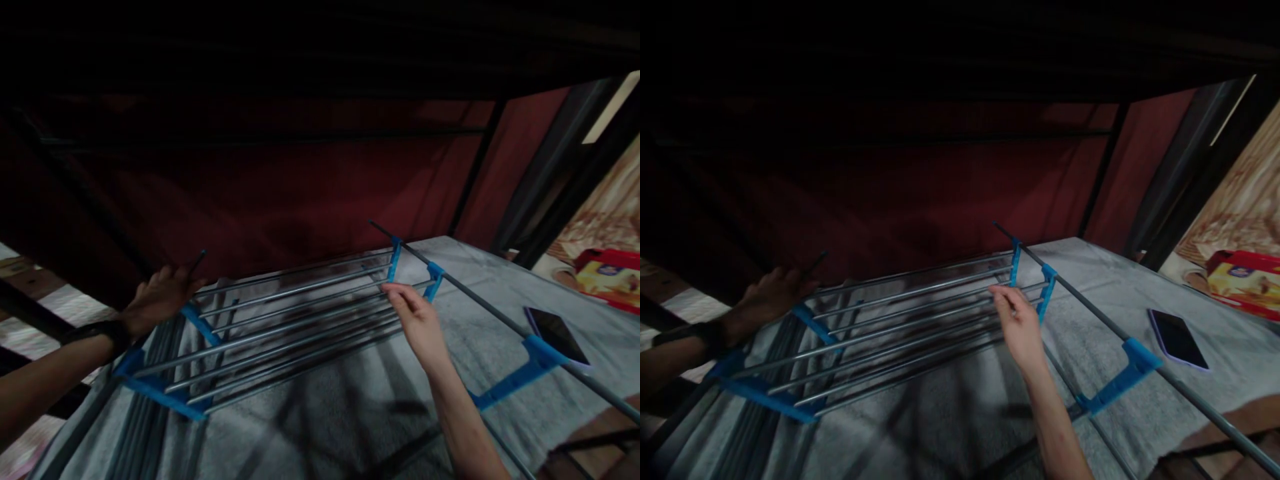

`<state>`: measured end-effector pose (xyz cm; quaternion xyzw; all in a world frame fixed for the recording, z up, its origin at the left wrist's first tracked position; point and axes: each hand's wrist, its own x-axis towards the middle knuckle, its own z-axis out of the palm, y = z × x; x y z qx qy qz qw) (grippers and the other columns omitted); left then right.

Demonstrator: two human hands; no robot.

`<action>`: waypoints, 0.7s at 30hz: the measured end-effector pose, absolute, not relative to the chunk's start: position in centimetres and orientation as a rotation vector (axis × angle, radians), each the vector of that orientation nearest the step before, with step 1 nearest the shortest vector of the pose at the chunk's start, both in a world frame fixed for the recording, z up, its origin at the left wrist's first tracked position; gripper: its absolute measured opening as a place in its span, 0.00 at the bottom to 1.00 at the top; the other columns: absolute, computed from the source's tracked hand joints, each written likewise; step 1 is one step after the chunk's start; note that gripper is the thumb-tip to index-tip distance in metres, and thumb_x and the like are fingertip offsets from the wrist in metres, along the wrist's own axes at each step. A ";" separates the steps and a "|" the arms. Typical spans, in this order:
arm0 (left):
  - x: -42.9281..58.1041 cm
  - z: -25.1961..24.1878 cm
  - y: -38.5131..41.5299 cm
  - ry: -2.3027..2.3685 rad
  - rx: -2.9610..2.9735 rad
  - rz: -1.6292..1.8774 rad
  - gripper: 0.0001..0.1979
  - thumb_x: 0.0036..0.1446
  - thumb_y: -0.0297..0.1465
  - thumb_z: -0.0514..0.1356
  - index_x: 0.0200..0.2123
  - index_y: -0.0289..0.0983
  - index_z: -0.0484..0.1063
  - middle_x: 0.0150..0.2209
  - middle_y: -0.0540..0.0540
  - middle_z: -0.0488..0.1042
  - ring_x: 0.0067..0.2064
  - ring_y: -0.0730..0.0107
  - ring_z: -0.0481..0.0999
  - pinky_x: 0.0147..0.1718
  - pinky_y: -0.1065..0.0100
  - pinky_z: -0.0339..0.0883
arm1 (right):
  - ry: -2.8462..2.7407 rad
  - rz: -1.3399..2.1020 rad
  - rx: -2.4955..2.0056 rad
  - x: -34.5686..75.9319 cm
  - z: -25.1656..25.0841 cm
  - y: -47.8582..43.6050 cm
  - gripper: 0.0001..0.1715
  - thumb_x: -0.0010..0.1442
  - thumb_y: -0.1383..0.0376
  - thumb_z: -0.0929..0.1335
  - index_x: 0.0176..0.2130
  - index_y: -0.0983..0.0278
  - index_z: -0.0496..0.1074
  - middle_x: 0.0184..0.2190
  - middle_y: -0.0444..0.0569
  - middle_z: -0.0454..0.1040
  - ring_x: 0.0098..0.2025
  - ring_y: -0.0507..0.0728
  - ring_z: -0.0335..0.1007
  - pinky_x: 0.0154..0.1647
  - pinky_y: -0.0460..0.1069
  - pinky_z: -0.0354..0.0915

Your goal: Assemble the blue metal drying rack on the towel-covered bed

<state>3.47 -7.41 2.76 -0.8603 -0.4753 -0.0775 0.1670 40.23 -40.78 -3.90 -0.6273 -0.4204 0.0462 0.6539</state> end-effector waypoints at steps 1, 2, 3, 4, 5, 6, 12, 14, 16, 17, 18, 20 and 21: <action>4.0 3.1 -7.8 -1.239 -2.415 -0.161 0.35 0.63 0.53 0.31 0.57 0.40 0.63 0.53 0.42 0.71 0.53 0.56 0.68 0.50 0.53 0.61 | -0.783 0.102 -1.440 41.4 -5.4 -42.0 0.16 0.62 0.54 0.64 0.40 0.60 0.75 0.41 0.49 0.76 0.45 0.58 0.71 0.50 0.55 0.63; 4.8 3.5 -8.3 -1.125 -2.430 -0.128 0.34 0.64 0.51 0.31 0.56 0.41 0.64 0.55 0.42 0.70 0.55 0.55 0.65 0.52 0.51 0.58 | -0.655 0.096 -1.453 42.5 -6.8 -42.9 0.16 0.60 0.53 0.65 0.37 0.62 0.75 0.38 0.49 0.76 0.43 0.59 0.71 0.48 0.55 0.63; 5.9 3.8 -8.8 -1.015 -2.471 -0.105 0.32 0.65 0.50 0.32 0.55 0.42 0.65 0.56 0.43 0.69 0.57 0.55 0.63 0.54 0.51 0.55 | -0.565 0.098 -1.469 43.7 -8.0 -43.7 0.16 0.58 0.53 0.66 0.36 0.62 0.74 0.37 0.50 0.76 0.42 0.59 0.70 0.47 0.55 0.63; 7.4 4.1 -9.4 -0.917 -2.514 -0.083 0.31 0.65 0.49 0.33 0.55 0.43 0.66 0.57 0.44 0.68 0.58 0.56 0.62 0.56 0.52 0.53 | -0.490 0.087 -1.483 44.7 -9.0 -44.2 0.16 0.56 0.53 0.67 0.36 0.63 0.73 0.36 0.49 0.75 0.41 0.59 0.70 0.46 0.55 0.63; 9.1 4.4 -10.0 -0.855 -2.557 -0.080 0.30 0.66 0.48 0.34 0.56 0.43 0.65 0.58 0.45 0.67 0.59 0.57 0.62 0.57 0.53 0.52 | -0.421 0.052 -1.499 45.6 -9.8 -44.5 0.17 0.54 0.53 0.68 0.37 0.63 0.73 0.36 0.49 0.75 0.40 0.59 0.70 0.46 0.55 0.63; 11.1 4.5 -10.6 -0.824 -2.603 -0.097 0.29 0.66 0.47 0.36 0.58 0.42 0.64 0.59 0.44 0.67 0.59 0.57 0.62 0.57 0.54 0.52 | -0.362 0.010 -1.519 46.4 -10.2 -44.7 0.18 0.53 0.53 0.68 0.39 0.63 0.72 0.37 0.50 0.75 0.41 0.59 0.69 0.46 0.55 0.63; 25.6 4.3 -15.7 -0.526 -3.103 -0.347 0.25 0.66 0.43 0.44 0.59 0.38 0.64 0.59 0.43 0.66 0.59 0.62 0.65 0.58 0.62 0.56 | -0.340 -0.068 -1.561 48.8 -10.3 -43.4 0.30 0.51 0.55 0.67 0.52 0.62 0.71 0.53 0.56 0.71 0.52 0.62 0.67 0.53 0.58 0.61; 29.7 4.2 -18.7 -0.453 -3.279 -0.423 0.23 0.65 0.42 0.47 0.55 0.37 0.67 0.54 0.43 0.70 0.54 0.64 0.69 0.55 0.64 0.61 | -0.387 -0.034 -1.550 49.3 -10.3 -43.0 0.32 0.53 0.54 0.67 0.55 0.62 0.70 0.54 0.56 0.71 0.53 0.63 0.68 0.55 0.58 0.61; 32.9 3.9 -22.2 -0.359 -3.446 -0.442 0.21 0.65 0.41 0.46 0.54 0.38 0.68 0.52 0.44 0.72 0.52 0.65 0.71 0.53 0.66 0.63 | -0.436 0.001 -1.539 49.6 -10.6 -42.7 0.31 0.54 0.54 0.66 0.55 0.62 0.70 0.53 0.56 0.73 0.53 0.63 0.69 0.56 0.59 0.61; 34.3 3.6 -23.9 -0.287 -3.496 -0.411 0.21 0.65 0.40 0.47 0.54 0.38 0.68 0.52 0.44 0.73 0.51 0.66 0.72 0.52 0.66 0.64 | -0.461 0.013 -1.534 49.8 -10.7 -42.7 0.30 0.55 0.54 0.65 0.55 0.62 0.71 0.53 0.55 0.73 0.54 0.63 0.69 0.57 0.59 0.61; 35.5 3.1 -25.5 -0.232 -3.509 -0.356 0.20 0.65 0.40 0.49 0.53 0.38 0.69 0.52 0.44 0.73 0.51 0.65 0.73 0.51 0.65 0.65 | -0.485 0.022 -1.530 49.9 -10.9 -42.6 0.30 0.56 0.54 0.65 0.55 0.62 0.71 0.54 0.55 0.73 0.55 0.64 0.68 0.59 0.60 0.60; 37.7 2.0 -28.1 -0.211 -3.483 -0.310 0.19 0.63 0.38 0.52 0.53 0.37 0.68 0.52 0.42 0.73 0.53 0.62 0.72 0.53 0.64 0.64 | -0.523 0.025 -1.528 49.9 -11.1 -42.4 0.31 0.57 0.55 0.64 0.58 0.62 0.69 0.57 0.54 0.70 0.59 0.63 0.65 0.63 0.60 0.56; 38.7 1.3 -29.1 -0.208 -3.466 -0.269 0.19 0.62 0.37 0.54 0.54 0.36 0.67 0.53 0.41 0.73 0.54 0.62 0.71 0.54 0.64 0.63 | -0.534 0.024 -1.526 49.9 -11.1 -42.3 0.32 0.58 0.55 0.64 0.59 0.61 0.67 0.59 0.53 0.68 0.61 0.63 0.63 0.64 0.60 0.54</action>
